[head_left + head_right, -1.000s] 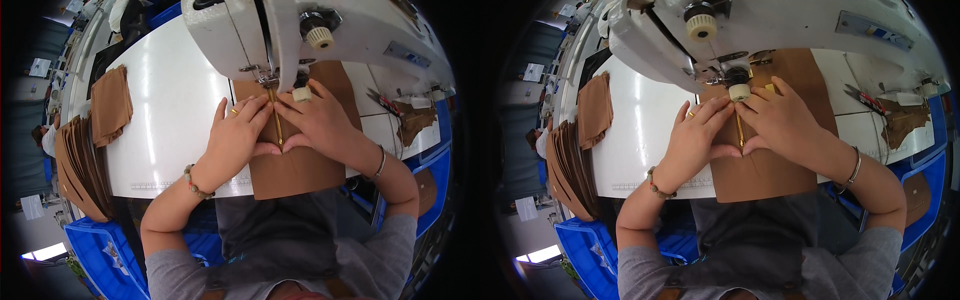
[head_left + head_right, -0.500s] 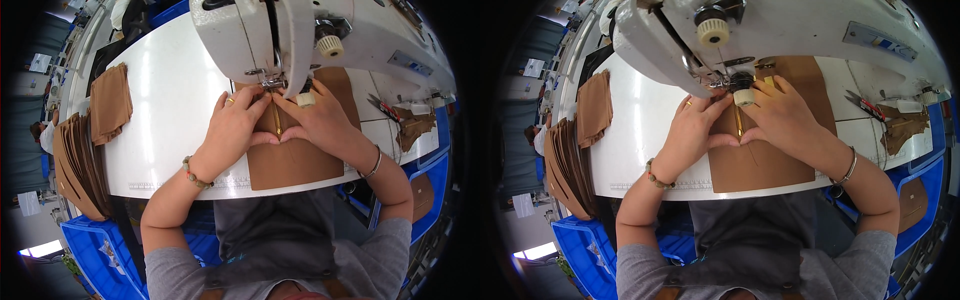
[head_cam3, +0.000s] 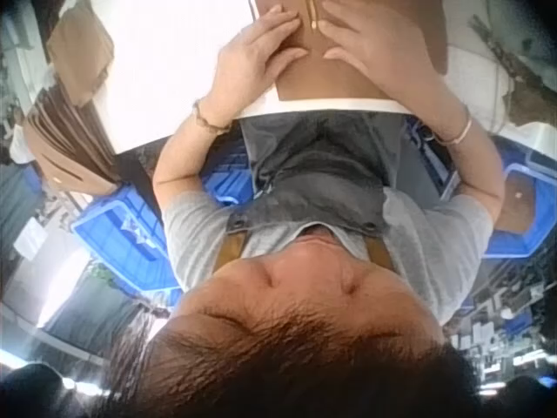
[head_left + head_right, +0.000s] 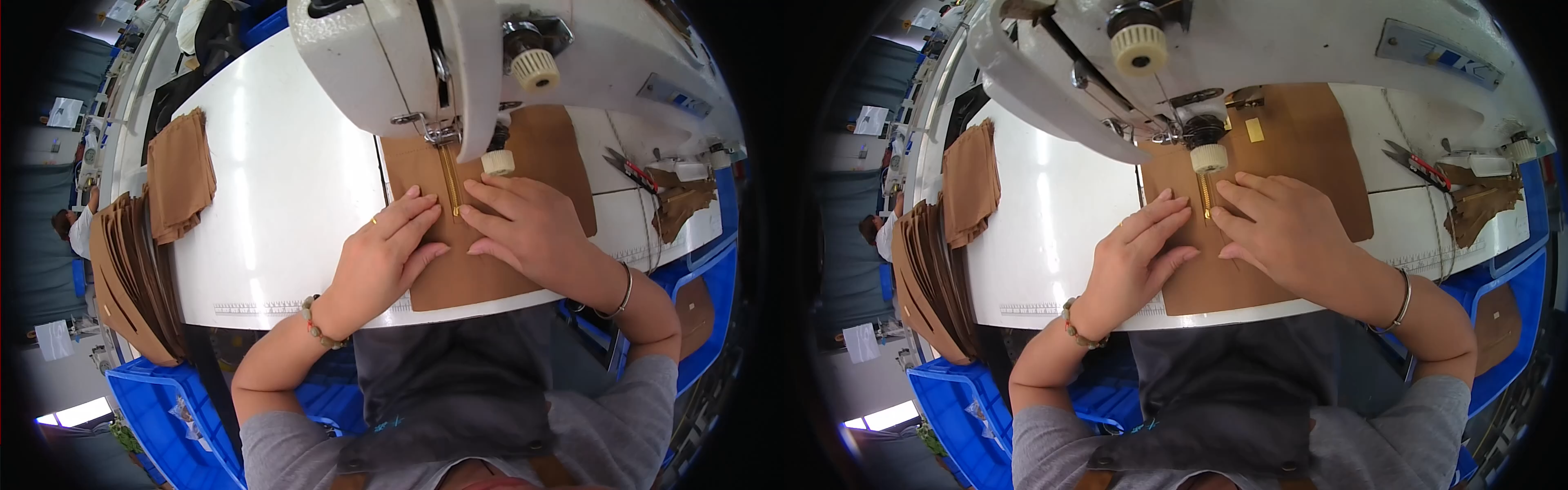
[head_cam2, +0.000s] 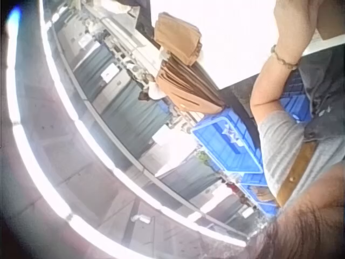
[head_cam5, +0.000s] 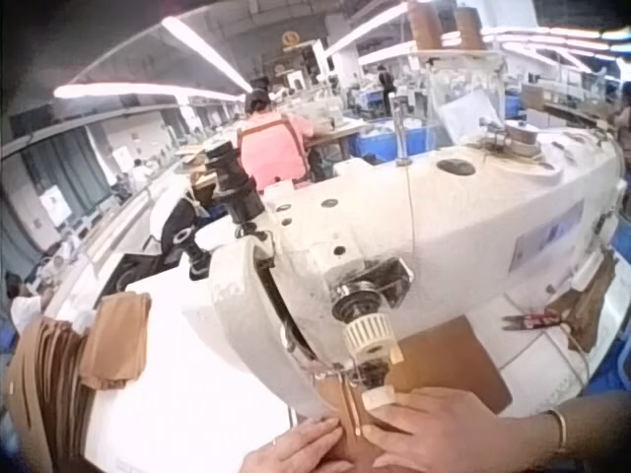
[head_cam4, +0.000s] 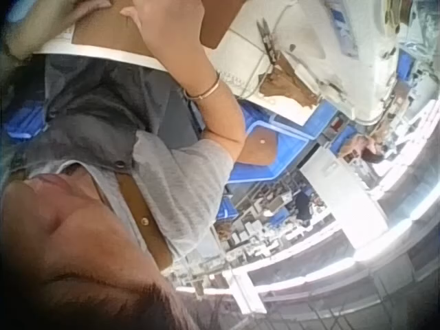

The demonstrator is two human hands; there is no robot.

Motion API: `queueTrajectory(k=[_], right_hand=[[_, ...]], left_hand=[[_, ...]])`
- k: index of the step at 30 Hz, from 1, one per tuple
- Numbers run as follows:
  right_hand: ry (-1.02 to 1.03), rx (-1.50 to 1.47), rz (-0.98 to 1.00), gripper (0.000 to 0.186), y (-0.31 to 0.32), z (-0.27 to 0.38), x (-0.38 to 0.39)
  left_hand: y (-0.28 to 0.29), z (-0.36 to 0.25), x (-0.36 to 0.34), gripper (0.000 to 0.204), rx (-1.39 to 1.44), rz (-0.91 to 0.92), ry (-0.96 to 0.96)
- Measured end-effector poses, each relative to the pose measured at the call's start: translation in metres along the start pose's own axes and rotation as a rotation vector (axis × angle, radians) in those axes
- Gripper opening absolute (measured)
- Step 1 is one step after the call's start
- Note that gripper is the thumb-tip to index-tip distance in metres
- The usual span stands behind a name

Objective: Sewing pieces of leather together and attaching a zipper using an industrial sewing machine.

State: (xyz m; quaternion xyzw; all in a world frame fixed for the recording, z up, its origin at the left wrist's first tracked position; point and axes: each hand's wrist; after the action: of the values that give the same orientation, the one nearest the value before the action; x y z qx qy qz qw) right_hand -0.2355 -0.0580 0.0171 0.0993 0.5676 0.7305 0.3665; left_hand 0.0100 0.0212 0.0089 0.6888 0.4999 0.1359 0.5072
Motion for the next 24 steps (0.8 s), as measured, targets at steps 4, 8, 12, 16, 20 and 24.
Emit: queueTrajectory(k=[4,8,12,16,20,24], right_hand=[[0.013,0.007,-0.022,0.050,-0.004,-0.001,0.006],[0.021,0.014,-0.027,0.049,-0.005,-0.001,0.005],[0.036,0.027,-0.023,0.049,-0.003,-0.001,0.005],[0.034,0.032,-0.015,0.050,-0.003,0.000,0.005],[0.044,0.039,-0.012,0.050,-0.002,-0.001,0.004],[0.037,0.046,-0.011,0.052,-0.002,-0.004,0.001]], left_hand=[[-0.006,-0.006,0.002,0.055,-0.044,-0.060,-0.067],[-0.003,-0.010,-0.002,0.055,-0.100,-0.015,-0.089],[0.000,-0.012,-0.005,0.055,-0.145,0.026,-0.114],[0.003,-0.012,-0.006,0.054,-0.192,0.043,-0.144],[0.005,-0.010,-0.007,0.054,-0.218,0.078,-0.141],[0.006,-0.005,-0.010,0.053,-0.236,0.078,-0.149]])
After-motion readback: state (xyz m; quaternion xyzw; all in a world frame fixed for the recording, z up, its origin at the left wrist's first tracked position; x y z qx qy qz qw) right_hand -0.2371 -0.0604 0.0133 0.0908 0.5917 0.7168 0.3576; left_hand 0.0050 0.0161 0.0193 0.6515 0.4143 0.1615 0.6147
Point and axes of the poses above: each hand's wrist, its own x-axis away from the middle knuckle, its own y-axis out of the back of the hand, z = x × y, and after that the axes turned 13 degrees about -y, right-handed
